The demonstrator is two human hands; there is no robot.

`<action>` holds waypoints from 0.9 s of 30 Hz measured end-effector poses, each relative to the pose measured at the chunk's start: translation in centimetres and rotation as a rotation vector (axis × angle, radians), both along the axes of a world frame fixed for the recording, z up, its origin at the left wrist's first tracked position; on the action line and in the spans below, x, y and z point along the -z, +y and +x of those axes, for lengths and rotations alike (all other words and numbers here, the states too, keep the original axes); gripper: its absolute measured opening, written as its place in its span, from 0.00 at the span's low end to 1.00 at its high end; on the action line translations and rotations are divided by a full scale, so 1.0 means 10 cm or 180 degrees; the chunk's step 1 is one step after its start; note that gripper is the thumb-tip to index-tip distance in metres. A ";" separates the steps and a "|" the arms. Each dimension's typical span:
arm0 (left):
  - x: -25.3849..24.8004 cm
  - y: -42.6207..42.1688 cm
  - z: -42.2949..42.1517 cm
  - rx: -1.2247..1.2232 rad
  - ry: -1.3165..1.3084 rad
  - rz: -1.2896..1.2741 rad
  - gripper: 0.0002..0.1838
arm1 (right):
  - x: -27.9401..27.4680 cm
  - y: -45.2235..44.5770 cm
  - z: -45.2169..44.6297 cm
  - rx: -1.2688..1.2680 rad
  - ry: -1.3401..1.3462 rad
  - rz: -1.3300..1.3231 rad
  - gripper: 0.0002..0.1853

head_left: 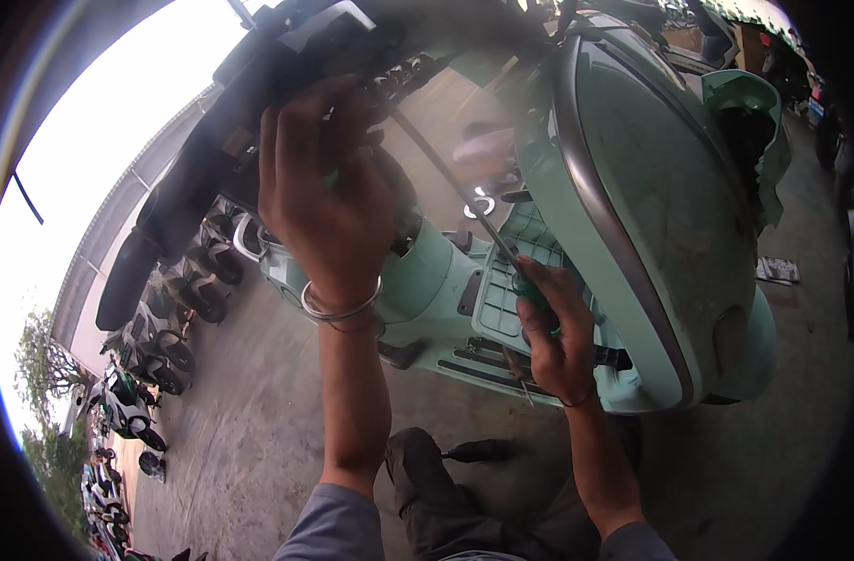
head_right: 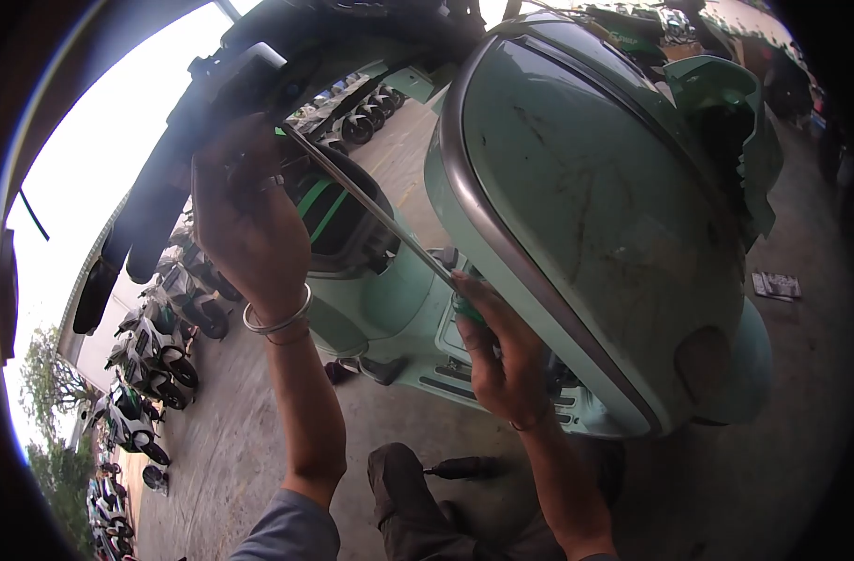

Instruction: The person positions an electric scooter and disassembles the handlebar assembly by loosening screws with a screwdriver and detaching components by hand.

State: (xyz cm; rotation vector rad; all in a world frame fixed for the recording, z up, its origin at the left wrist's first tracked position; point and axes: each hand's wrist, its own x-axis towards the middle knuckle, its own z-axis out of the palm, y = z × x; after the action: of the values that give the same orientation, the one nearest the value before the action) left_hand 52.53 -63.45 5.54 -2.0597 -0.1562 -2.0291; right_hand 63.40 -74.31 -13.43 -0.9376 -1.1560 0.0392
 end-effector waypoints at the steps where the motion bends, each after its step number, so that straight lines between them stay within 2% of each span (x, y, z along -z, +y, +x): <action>1: -0.02 -0.01 -0.04 -0.0299 0.0162 0.0065 0.13 | -0.01 0.00 0.00 -0.0050 0.0026 -0.0023 0.20; 2: -0.02 -0.02 -0.07 -0.0597 0.0324 0.0129 0.13 | -0.02 0.00 0.00 -0.0097 0.0053 -0.0046 0.20; 6: -0.02 -0.38 -0.19 -0.0795 0.0557 -0.0085 0.12 | -0.05 0.01 -0.02 -0.0213 0.0128 -0.0126 0.20; 8: -0.01 -0.52 -0.37 -0.0615 0.0633 0.0277 0.10 | -0.05 0.06 -0.02 -0.0231 0.0024 0.0029 0.20; 9: -0.02 -0.67 -0.50 -0.0895 0.0518 0.0452 0.08 | -0.06 0.06 -0.02 -0.0224 0.0034 0.0024 0.20; 10: -0.06 -0.83 -0.64 -0.1178 0.0399 0.0620 0.11 | -0.07 0.06 -0.02 -0.0272 0.0040 0.0010 0.20; 11: -0.13 -0.90 -0.80 -0.0880 0.0175 0.0898 0.16 | -0.06 0.05 -0.02 -0.0318 0.0053 -0.0009 0.20; 12: -0.23 -0.98 -1.07 -0.1026 0.0061 0.1080 0.21 | -0.05 0.06 -0.02 -0.0312 0.0072 -0.0030 0.20; 15: -0.53 -1.15 -1.64 -0.1773 -0.0056 0.1363 0.27 | -0.01 0.11 -0.04 -0.0329 0.0091 0.0073 0.21; 17: -0.68 -1.14 -1.65 -0.1721 -0.0051 0.0471 0.28 | -0.02 0.15 -0.07 -0.0298 0.0172 0.0159 0.20; 18: -0.73 -1.08 -1.70 -0.1348 0.0561 -0.0148 0.31 | -0.03 0.14 -0.08 -0.0319 0.0177 0.0162 0.20; 20: -0.77 -0.99 -1.70 -0.1157 0.0909 -0.1190 0.34 | -0.07 0.11 -0.10 -0.0399 0.0279 -0.0007 0.20; 21: -0.76 -0.90 -1.85 -0.1607 0.1072 -0.1306 0.36 | -0.07 0.13 -0.12 -0.0332 0.0241 0.0073 0.20; 24: -0.82 -0.66 -2.24 -0.2195 0.1253 -0.1234 0.42 | -0.06 0.19 -0.13 -0.0196 0.0158 0.0219 0.20; 25: -0.85 -0.65 -2.26 -0.1200 0.1470 -0.1590 0.35 | -0.07 0.20 -0.14 -0.0185 0.0159 0.0227 0.20; 27: -1.04 -0.63 -2.18 0.0515 0.1795 -0.2562 0.39 | -0.08 0.20 -0.14 -0.0228 0.0239 0.0169 0.20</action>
State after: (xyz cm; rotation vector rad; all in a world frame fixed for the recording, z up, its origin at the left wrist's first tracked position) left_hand 30.73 -69.72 15.91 -3.1205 -0.8260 -1.4842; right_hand 61.96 -72.34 -12.58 -0.8411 -1.1157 0.1005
